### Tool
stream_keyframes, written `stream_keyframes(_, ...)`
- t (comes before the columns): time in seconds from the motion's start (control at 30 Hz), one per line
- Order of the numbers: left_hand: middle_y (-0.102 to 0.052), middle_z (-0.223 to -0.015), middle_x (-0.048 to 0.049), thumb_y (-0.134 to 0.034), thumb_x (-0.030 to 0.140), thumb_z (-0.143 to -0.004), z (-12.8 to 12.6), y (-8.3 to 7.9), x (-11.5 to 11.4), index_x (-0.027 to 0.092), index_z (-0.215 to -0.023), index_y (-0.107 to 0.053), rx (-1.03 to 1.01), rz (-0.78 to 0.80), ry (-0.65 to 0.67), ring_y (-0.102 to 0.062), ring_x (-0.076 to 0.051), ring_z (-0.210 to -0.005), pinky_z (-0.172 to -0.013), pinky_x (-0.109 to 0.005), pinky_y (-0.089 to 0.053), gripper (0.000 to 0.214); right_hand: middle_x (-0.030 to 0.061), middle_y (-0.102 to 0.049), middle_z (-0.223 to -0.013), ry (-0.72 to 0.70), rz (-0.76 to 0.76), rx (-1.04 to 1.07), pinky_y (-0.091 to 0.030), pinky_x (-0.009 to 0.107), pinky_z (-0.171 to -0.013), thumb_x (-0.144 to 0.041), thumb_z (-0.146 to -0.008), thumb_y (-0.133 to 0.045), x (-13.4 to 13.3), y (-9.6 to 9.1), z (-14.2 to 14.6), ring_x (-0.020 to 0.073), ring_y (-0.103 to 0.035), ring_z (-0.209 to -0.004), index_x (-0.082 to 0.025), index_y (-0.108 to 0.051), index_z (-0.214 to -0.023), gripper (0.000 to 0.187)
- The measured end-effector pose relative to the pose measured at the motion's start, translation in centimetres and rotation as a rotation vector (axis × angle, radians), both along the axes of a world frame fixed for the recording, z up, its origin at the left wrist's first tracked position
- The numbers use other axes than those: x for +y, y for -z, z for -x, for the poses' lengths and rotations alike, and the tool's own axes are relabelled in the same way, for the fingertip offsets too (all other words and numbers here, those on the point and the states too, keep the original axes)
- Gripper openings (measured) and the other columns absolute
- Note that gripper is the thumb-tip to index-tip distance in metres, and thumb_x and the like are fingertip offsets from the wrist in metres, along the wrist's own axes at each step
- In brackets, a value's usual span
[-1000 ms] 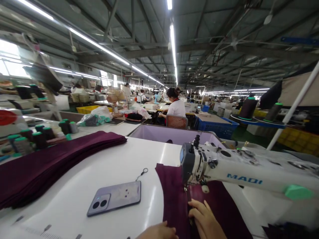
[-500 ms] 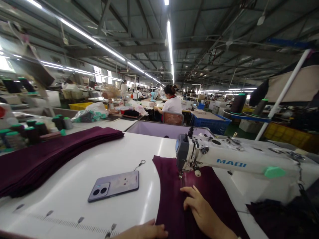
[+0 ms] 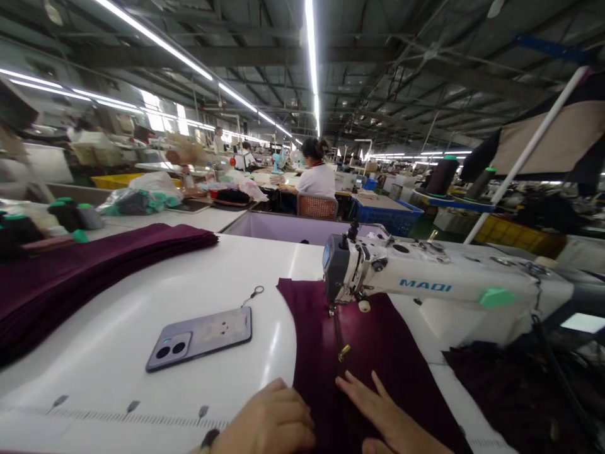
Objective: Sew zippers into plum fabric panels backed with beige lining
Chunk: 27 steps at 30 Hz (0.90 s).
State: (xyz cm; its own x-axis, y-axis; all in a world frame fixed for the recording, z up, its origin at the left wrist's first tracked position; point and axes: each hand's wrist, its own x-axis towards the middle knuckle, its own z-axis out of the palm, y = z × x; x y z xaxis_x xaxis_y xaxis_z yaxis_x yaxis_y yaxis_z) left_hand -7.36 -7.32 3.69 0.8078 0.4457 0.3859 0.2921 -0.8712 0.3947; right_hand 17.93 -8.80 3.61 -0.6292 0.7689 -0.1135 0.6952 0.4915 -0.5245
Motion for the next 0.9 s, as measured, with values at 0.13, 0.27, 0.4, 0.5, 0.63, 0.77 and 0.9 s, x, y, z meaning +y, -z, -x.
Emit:
stream_keyframes(0.13,-0.063,-0.071,-0.0035,-0.031,0.020,-0.090,-2.5,-1.1,0.1,0.018,-0.079,-0.057,-0.155,0.016,-0.139,-0.056,-0.014,-0.067,-0.063,-0.026,-0.043,0.029,0.0088,-0.027,-0.141,-0.006,-0.031,0.054,-0.020,0.043,-0.107,-0.040,-0.082,-0.050,-4.8,-1.5,0.2,0.0218,-0.026,-0.130,-0.021,-0.012,-0.140,0.072)
stream_keyframes(0.27,-0.061,-0.069,-0.0028,-0.035,0.022,-0.089,-4.8,-1.6,0.6,0.017,-0.079,-0.058,-0.189,0.040,-0.141,-0.055,-0.013,-0.062,-0.057,-0.024,-0.042,0.025,0.0139,-0.036,-0.136,0.180,-0.170,0.028,-0.020,0.052,-0.106,-0.026,-0.079,-0.049,-6.8,-0.2,1.7,0.0266,-0.031,-0.127,-0.015,-0.019,-0.140,0.069)
stream_keyframes(0.4,-0.061,-0.073,-0.0028,-0.035,0.019,-0.089,-5.3,-2.2,0.3,0.016,-0.084,-0.057,-0.251,0.022,-0.068,-0.057,-0.013,-0.067,-0.061,-0.023,-0.046,0.022,0.0117,-0.049,-0.126,0.283,-0.169,0.086,-0.018,0.052,-0.107,-0.012,-0.077,-0.043,-6.5,1.3,1.6,0.0230,-0.039,-0.123,-0.016,-0.034,-0.134,0.058)
stream_keyframes(0.5,-0.059,-0.100,-0.0078,-0.044,0.017,-0.088,-4.4,-2.1,0.0,0.016,-0.104,-0.051,-0.383,-0.058,-0.185,-0.056,-0.016,-0.091,-0.078,-0.026,-0.047,0.018,0.0062,-0.059,-0.114,0.385,-0.077,0.350,-0.029,0.045,-0.105,-0.013,-0.079,-0.044,-6.0,1.3,0.7,0.0199,-0.051,-0.111,-0.021,-0.049,-0.123,0.045)
stream_keyframes(0.63,-0.053,-0.097,-0.0059,-0.053,0.017,-0.085,-3.2,-0.1,-0.5,0.016,-0.099,-0.053,-0.348,-0.147,-0.362,-0.055,-0.014,-0.085,-0.074,-0.024,-0.047,0.015,0.0052,-0.066,-0.093,0.558,0.041,0.508,-0.045,0.034,-0.088,-0.025,-0.086,-0.042,-5.6,1.3,0.0,0.0199,-0.058,-0.095,-0.016,-0.062,-0.106,0.030)
stream_keyframes(0.77,-0.052,-0.075,-0.0026,-0.042,0.025,-0.091,-3.9,2.8,-1.6,0.014,-0.088,-0.057,-0.119,-0.210,-0.205,-0.049,-0.013,-0.064,-0.056,-0.023,-0.042,0.018,0.0022,-0.067,-0.087,0.647,0.149,0.605,-0.046,0.026,-0.082,-0.032,-0.086,-0.046,-5.6,1.1,0.4,0.0172,-0.059,-0.087,-0.016,-0.067,-0.097,0.028)
stream_keyframes(0.9,-0.048,-0.065,-0.0015,-0.035,0.021,-0.093,-5.4,3.8,-2.5,0.013,-0.081,-0.059,-0.102,-0.306,-0.204,-0.042,-0.013,-0.056,-0.049,-0.024,-0.036,0.028,-0.0006,-0.066,-0.098,0.623,0.156,0.664,-0.045,0.023,-0.083,-0.030,-0.087,-0.045,-5.7,0.7,0.9,0.0146,-0.059,-0.089,-0.020,-0.064,-0.104,0.028)
